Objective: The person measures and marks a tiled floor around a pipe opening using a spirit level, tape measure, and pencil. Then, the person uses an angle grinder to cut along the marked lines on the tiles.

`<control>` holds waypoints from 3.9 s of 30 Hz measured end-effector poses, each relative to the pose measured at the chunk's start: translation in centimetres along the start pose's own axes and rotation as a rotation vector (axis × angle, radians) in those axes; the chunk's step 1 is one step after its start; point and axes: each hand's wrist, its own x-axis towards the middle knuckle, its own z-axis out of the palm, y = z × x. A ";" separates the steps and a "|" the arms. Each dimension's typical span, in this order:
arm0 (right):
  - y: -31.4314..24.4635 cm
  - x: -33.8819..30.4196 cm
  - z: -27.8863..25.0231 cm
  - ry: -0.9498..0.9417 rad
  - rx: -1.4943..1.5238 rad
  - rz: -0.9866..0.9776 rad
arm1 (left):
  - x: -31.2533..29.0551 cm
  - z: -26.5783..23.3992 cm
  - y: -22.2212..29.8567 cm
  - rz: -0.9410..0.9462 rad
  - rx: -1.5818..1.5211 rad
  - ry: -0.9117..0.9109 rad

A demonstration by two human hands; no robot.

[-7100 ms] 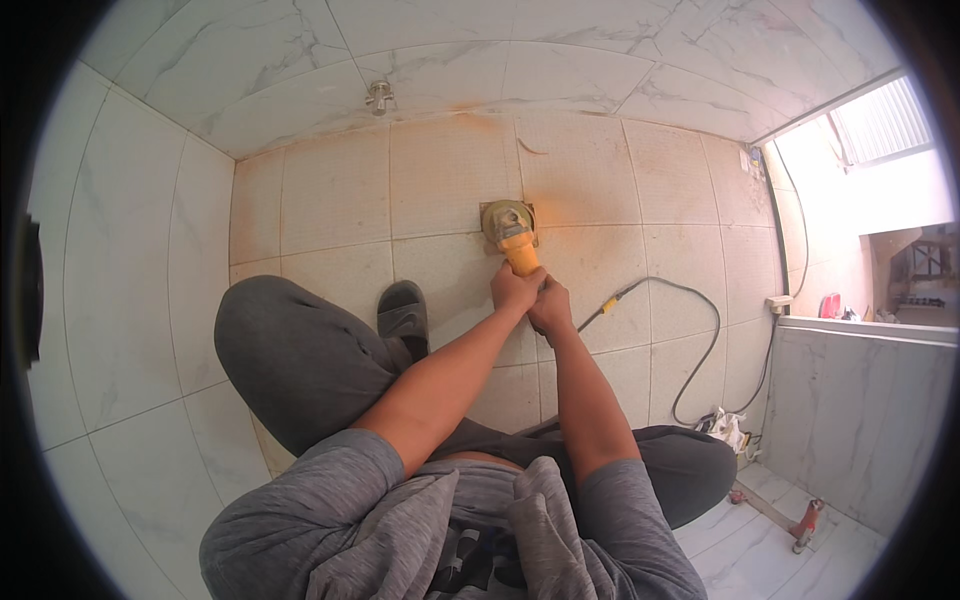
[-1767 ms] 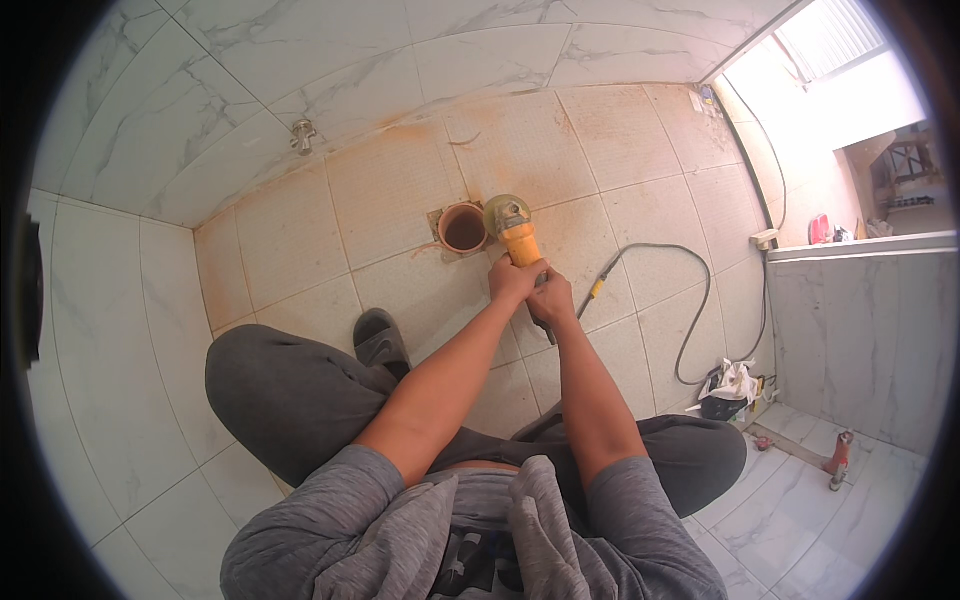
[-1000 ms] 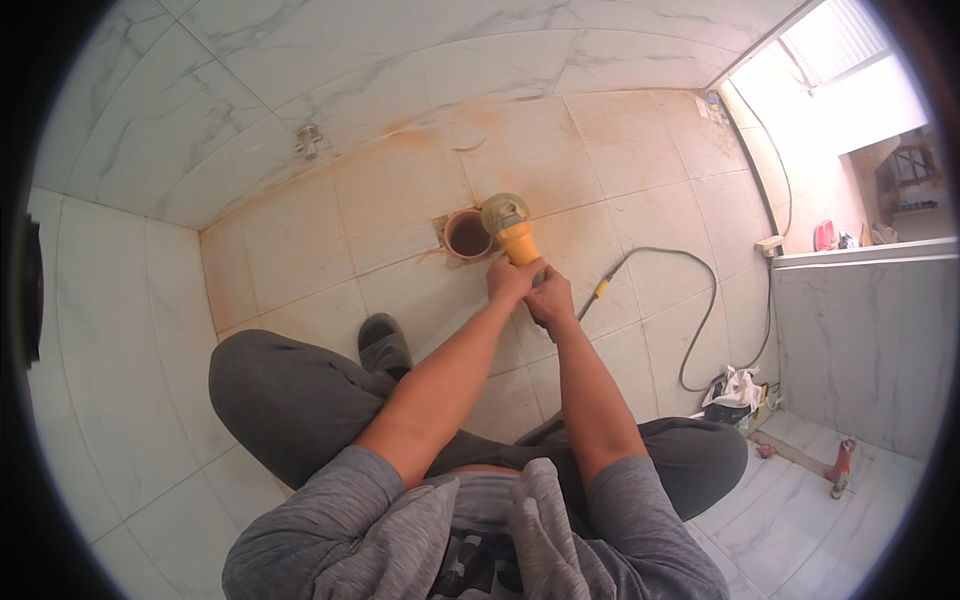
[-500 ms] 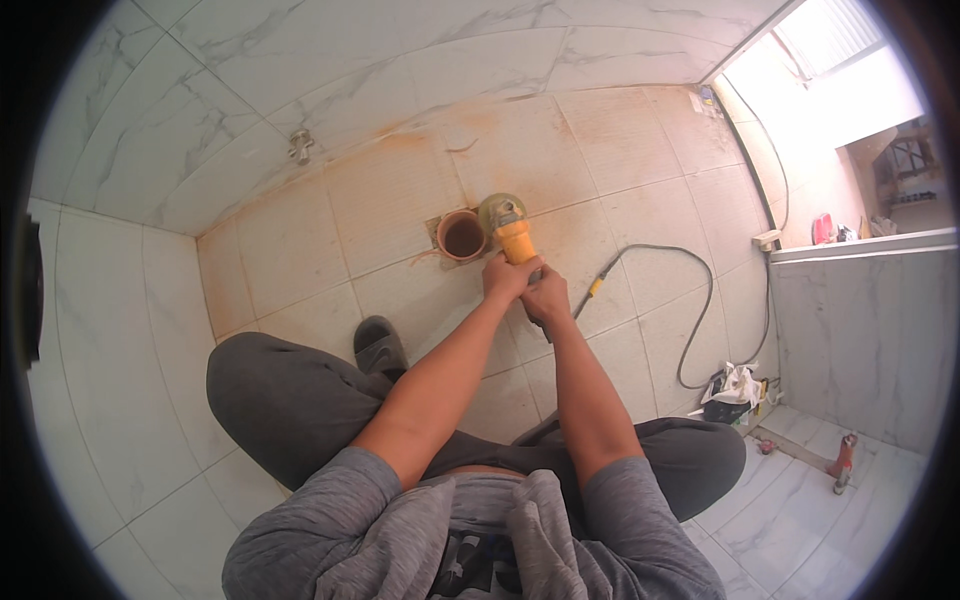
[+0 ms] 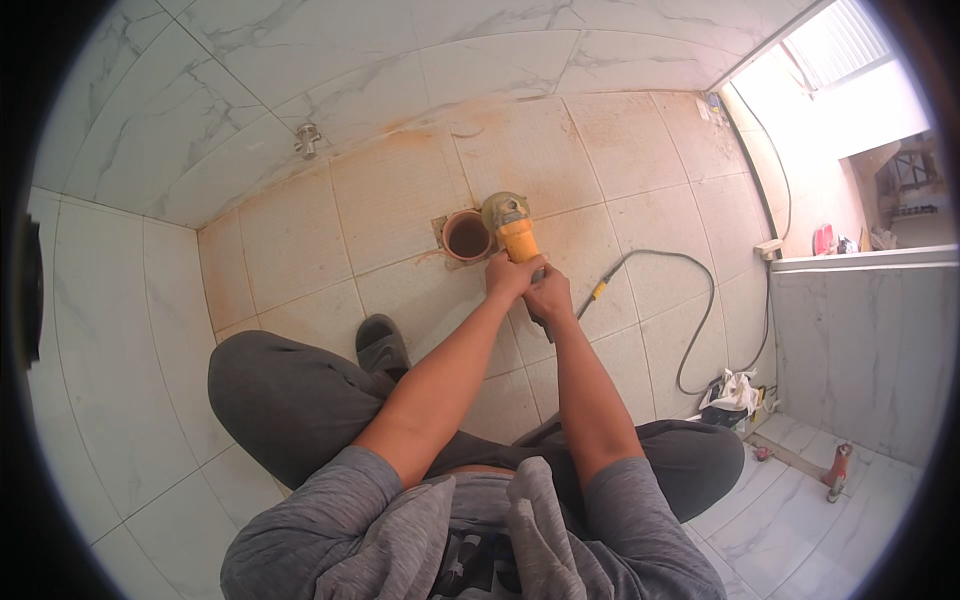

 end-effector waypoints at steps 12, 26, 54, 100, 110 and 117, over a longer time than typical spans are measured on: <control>-1.1 0.4 0.1 -0.031 -0.014 0.007 | 0.5 -0.8 0.3 -0.025 -0.009 0.017; -0.9 0.9 0.7 0.026 0.037 -0.074 | 1.5 -0.4 -0.1 0.023 0.001 0.061; -2.3 3.0 1.4 -0.017 0.043 -0.081 | 1.8 -2.2 0.9 -0.004 -0.119 0.076; -2.7 3.8 2.2 -0.078 0.007 -0.122 | 2.4 -2.2 -0.1 0.005 -0.207 0.130; -2.7 3.8 2.3 -0.065 -0.019 -0.125 | 1.9 -2.6 0.5 -0.018 -0.201 0.126; -2.1 3.0 0.8 -0.037 -0.022 -0.035 | 1.8 -0.8 0.4 0.033 -0.224 0.091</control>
